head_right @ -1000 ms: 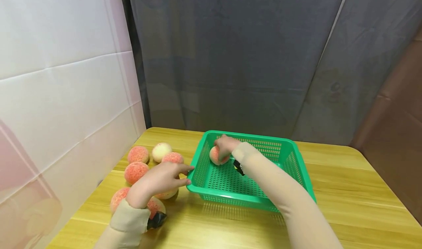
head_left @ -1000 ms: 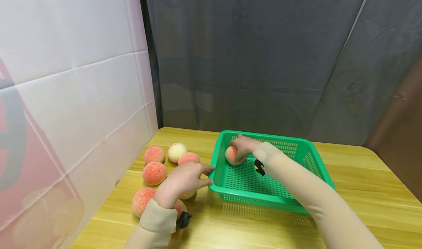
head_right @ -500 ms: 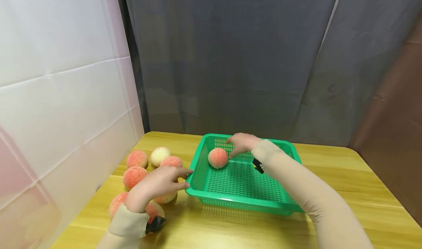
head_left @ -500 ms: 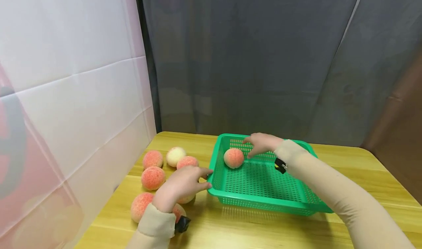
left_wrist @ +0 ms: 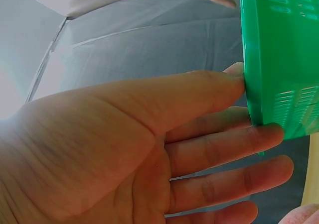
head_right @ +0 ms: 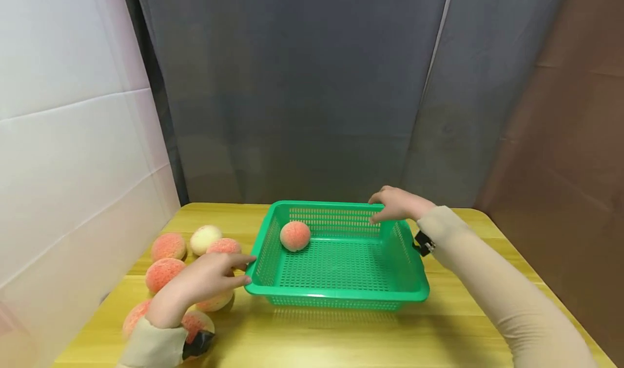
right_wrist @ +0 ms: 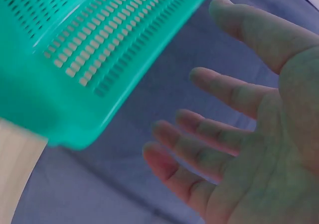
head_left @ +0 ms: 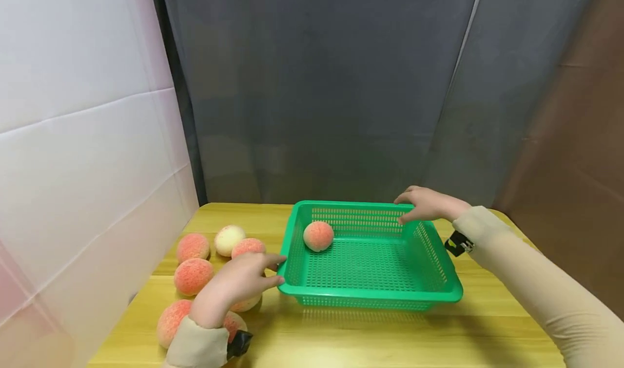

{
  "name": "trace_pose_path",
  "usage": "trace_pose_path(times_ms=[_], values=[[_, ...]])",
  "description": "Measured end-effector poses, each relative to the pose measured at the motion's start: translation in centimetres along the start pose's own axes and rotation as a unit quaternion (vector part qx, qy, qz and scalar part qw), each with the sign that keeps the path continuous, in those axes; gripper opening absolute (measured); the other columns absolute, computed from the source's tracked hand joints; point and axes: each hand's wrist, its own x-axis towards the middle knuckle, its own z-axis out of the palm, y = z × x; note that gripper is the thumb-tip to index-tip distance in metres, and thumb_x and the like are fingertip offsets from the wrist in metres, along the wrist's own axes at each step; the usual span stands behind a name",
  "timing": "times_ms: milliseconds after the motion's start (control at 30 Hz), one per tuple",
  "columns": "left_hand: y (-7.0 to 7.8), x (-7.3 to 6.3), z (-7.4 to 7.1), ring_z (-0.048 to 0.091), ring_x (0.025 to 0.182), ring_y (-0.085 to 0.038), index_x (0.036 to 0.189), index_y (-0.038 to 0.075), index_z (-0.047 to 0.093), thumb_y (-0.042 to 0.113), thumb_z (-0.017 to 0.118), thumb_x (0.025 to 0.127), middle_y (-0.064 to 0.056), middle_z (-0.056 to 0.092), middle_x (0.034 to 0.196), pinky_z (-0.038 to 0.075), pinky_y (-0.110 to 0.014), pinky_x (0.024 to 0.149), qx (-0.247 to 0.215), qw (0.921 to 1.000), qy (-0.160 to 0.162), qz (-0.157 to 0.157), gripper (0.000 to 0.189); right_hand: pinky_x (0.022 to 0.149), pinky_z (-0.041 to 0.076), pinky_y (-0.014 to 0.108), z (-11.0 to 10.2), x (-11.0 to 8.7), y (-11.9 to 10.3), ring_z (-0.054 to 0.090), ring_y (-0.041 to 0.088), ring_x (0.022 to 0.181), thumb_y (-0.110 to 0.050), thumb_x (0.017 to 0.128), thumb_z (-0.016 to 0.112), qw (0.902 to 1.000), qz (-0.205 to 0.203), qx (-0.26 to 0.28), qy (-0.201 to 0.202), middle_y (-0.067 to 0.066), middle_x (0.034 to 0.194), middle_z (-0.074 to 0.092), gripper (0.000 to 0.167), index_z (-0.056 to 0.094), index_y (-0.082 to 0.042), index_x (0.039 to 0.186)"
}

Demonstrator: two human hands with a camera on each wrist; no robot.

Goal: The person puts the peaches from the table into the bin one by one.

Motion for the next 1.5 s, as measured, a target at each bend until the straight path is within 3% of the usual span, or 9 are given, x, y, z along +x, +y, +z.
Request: trace_pose_path(times_ms=[133,300,500,733,1000,1233,1500], values=[[-0.8,-0.7,-0.3,0.066,0.098,-0.024,0.127,0.002,0.062,0.022,0.071,0.089,-0.004,0.07,0.105,0.051,-0.044,0.082,-0.007,0.9999,-0.002,0.01,0.045,0.094,0.042,0.055,0.0,-2.3,0.7,0.044,0.047,0.123,-0.037,0.091,0.065,0.999,0.028,0.035,0.001,0.032,0.138,0.042,0.067,0.047,0.008,0.138],[-1.5,-1.0,-0.5,0.066,0.097,-0.022,0.126,0.0,0.063,0.022,0.07,0.09,-0.003,0.069,0.105,0.052,-0.043,0.081,-0.011,0.9996,0.003,0.027,0.043,0.075,0.054,0.044,0.0,-4.6,1.9,0.053,0.047,0.114,-0.038,0.092,0.064,0.9861,0.094,0.123,-0.061,0.04,0.138,0.037,0.083,0.028,0.017,0.143],[-2.4,-1.5,-1.1,0.066,0.098,-0.023,0.126,0.001,0.063,0.025,0.069,0.09,-0.003,0.07,0.107,0.052,-0.044,0.082,-0.008,0.9994,0.003,0.033,0.044,0.072,0.056,0.04,1.4,-5.5,2.6,0.061,0.042,0.107,-0.031,0.095,0.062,0.9688,0.101,0.201,-0.102,0.036,0.132,0.048,0.078,0.027,0.022,0.14],[-3.2,-1.2,-1.0,0.067,0.097,-0.022,0.126,0.001,0.063,0.027,0.069,0.09,-0.003,0.07,0.105,0.052,-0.042,0.08,-0.012,0.9989,-0.002,0.045,0.045,0.071,0.056,0.038,2.4,-6.5,1.9,0.065,0.033,0.101,-0.026,0.093,0.066,0.9656,0.094,0.23,-0.076,0.038,0.137,0.042,0.073,0.034,0.02,0.139],[-4.1,-1.0,-0.7,0.067,0.095,-0.02,0.127,0.0,0.062,0.03,0.069,0.09,0.0,0.069,0.105,0.052,-0.036,0.077,-0.018,0.9972,-0.007,0.073,0.048,0.074,0.056,0.039,3.4,-7.2,0.9,0.061,0.038,0.108,-0.026,0.091,0.068,0.9703,0.084,0.222,-0.047,0.039,0.144,0.029,0.074,0.035,0.021,0.138],[-4.3,-1.1,-0.8,0.059,0.077,-0.005,0.131,-0.004,0.058,0.044,0.074,0.082,0.007,0.066,0.098,0.048,-0.025,0.065,-0.035,0.996,-0.027,0.078,0.071,0.075,0.056,0.041,4.9,-7.1,1.5,0.064,0.033,0.103,-0.024,0.095,0.064,0.9606,0.076,0.263,-0.046,0.035,0.129,0.051,0.07,0.033,0.021,0.139],[-3.9,-1.0,-0.8,0.057,0.077,-0.012,0.133,0.0,0.058,0.049,0.077,0.076,0.015,0.06,0.084,0.045,-0.024,0.063,-0.001,0.9982,-0.02,0.057,0.078,0.078,0.054,0.043,5.5,-6.8,1.3,0.063,0.036,0.102,-0.021,0.089,0.07,0.9764,0.056,0.208,0.005,0.028,0.119,0.061,0.057,0.052,0.016,0.129]])
